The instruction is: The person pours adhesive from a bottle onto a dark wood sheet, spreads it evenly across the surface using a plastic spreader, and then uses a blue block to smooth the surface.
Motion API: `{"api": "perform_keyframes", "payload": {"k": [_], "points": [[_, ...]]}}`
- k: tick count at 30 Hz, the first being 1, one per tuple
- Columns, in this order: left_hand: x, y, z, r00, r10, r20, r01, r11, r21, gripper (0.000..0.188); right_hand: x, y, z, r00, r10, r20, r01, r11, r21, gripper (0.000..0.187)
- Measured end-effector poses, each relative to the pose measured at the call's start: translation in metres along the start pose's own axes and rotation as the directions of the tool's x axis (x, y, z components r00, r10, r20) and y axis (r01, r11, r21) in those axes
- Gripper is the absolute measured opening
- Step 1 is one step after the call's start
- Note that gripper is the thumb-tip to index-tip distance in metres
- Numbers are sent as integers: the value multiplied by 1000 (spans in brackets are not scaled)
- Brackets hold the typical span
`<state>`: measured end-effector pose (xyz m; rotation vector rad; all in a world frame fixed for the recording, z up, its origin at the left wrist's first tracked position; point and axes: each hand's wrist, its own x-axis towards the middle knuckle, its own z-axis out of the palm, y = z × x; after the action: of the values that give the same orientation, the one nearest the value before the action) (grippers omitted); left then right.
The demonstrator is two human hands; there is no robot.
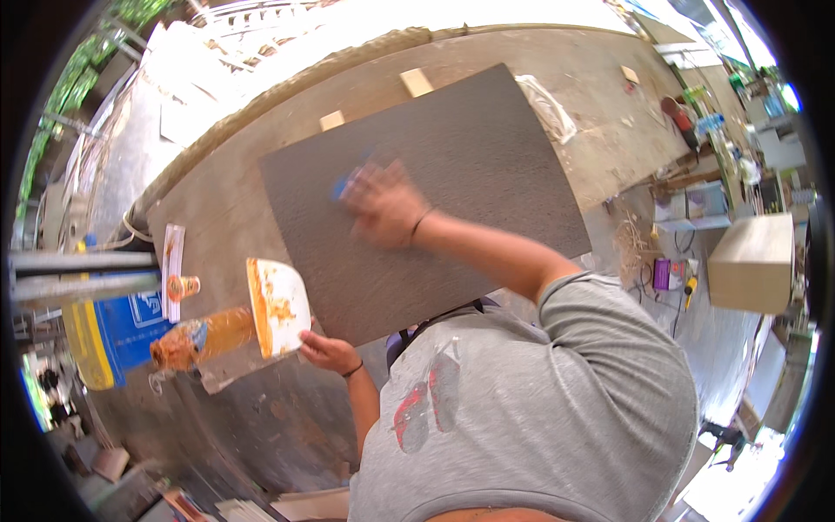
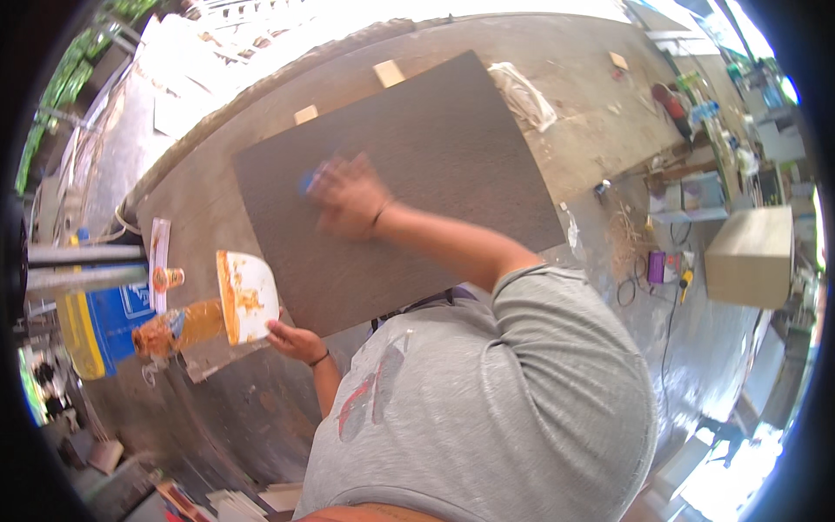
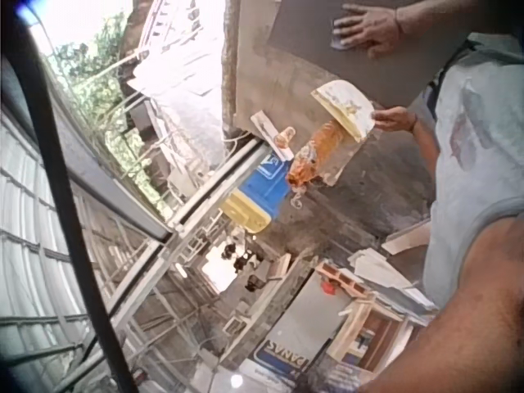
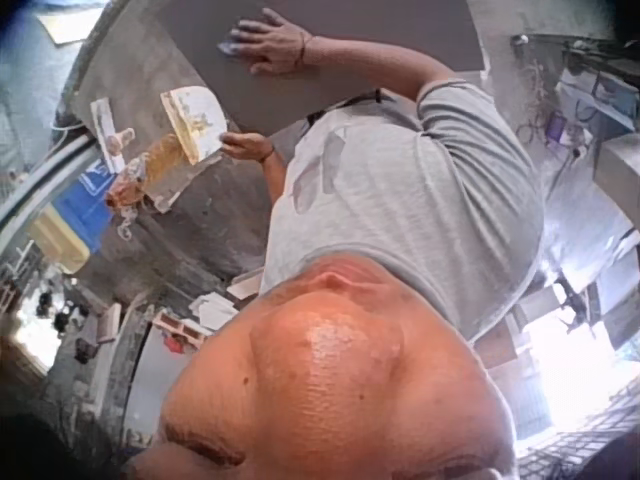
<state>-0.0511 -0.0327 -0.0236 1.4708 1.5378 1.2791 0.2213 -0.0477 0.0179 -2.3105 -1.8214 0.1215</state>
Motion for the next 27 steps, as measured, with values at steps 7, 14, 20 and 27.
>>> {"api": "perform_keyframes", "payload": {"k": [7, 14, 20, 27], "points": [[-10, 42, 2, 958, 270, 94, -268, 963, -34, 39, -19, 0, 12, 971, -231, -61, 237, 964, 124, 59], [1, 64, 59, 855, 348, 386, -289, 936, -203, 37, -16, -4, 7, 961, -278, -14, 276, 945, 174, 55], [12, 34, 80, 929, 135, 344, -65, 976, -206, 36, -4, 136, -20, 936, 352, -17, -352, 930, -105, 60], [5, 55, 83, 910, 141, 390, -73, 980, -184, 37, 14, 95, -22, 952, 294, -83, -300, 952, -61, 57]]}}
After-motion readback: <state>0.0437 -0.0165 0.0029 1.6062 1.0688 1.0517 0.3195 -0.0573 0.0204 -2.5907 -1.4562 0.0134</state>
